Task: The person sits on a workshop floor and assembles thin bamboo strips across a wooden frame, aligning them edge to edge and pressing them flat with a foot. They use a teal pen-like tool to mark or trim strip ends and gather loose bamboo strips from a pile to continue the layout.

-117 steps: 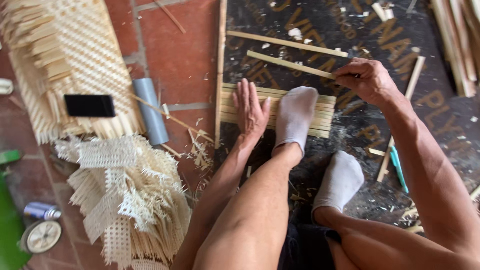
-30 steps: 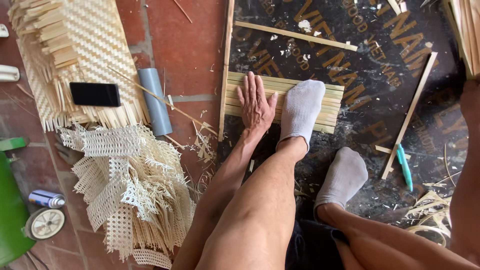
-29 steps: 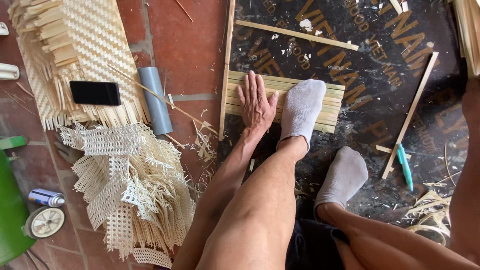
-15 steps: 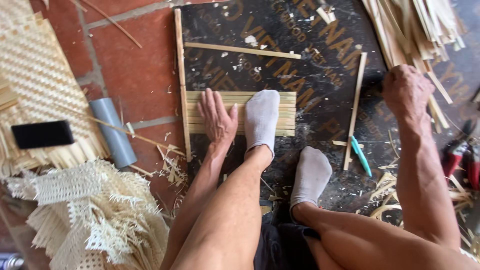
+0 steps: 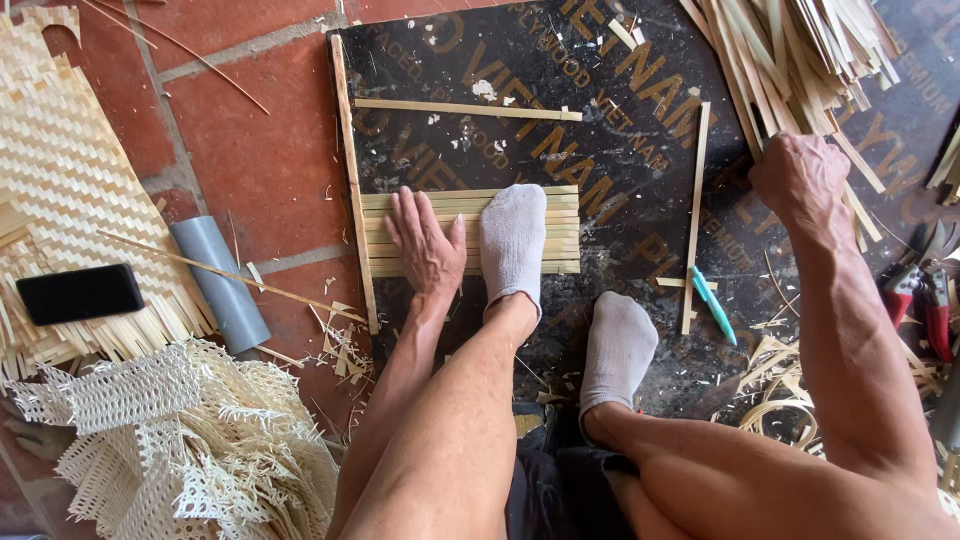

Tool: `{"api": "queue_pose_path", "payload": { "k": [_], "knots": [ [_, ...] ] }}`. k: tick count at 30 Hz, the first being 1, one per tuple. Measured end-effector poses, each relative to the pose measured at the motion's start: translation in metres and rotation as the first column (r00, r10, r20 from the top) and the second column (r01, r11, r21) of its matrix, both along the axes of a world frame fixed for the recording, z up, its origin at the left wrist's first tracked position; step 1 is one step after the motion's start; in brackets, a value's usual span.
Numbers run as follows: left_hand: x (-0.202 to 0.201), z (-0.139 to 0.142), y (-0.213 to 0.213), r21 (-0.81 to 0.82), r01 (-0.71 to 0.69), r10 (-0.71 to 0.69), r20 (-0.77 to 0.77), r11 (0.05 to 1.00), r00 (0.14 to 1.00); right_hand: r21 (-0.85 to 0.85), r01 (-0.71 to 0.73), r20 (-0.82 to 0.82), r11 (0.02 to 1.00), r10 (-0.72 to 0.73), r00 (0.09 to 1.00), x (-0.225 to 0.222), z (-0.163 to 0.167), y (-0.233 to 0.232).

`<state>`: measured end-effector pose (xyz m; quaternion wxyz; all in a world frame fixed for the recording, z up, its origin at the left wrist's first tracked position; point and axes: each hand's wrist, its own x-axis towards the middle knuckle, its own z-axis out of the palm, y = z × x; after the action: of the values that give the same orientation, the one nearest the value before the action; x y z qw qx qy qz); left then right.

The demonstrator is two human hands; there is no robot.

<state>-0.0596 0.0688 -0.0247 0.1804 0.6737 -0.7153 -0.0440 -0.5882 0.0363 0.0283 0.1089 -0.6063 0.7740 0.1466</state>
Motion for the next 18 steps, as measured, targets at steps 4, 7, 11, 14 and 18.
{"api": "queue_pose_path", "payload": {
  "k": [4,7,11,14,18],
  "knots": [
    [-0.001,-0.001,0.000,0.046,-0.013,0.013,-0.001,0.999,1.000,-0.133,-0.011,0.163,0.991,0.033,0.986,0.006,0.025,0.004],
    [-0.001,0.000,-0.001,0.013,-0.009,0.009,-0.010,1.000,1.000,-0.202,0.262,0.631,0.944,-0.080,0.772,0.014,0.051,0.020],
    [0.001,-0.001,-0.003,-0.014,-0.026,0.026,-0.014,1.000,1.000,-0.091,0.419,0.984,0.903,0.016,0.180,0.059,0.044,0.020],
    [0.002,-0.004,-0.008,-0.062,-0.038,0.035,-0.037,0.997,0.999,-0.029,0.278,0.983,0.960,-0.023,0.182,0.107,0.012,-0.004],
    [0.005,-0.005,-0.012,-0.079,-0.051,0.046,-0.066,0.996,0.997,-0.295,-0.086,0.663,0.952,0.268,0.699,0.145,-0.019,-0.038]
  ]
}}
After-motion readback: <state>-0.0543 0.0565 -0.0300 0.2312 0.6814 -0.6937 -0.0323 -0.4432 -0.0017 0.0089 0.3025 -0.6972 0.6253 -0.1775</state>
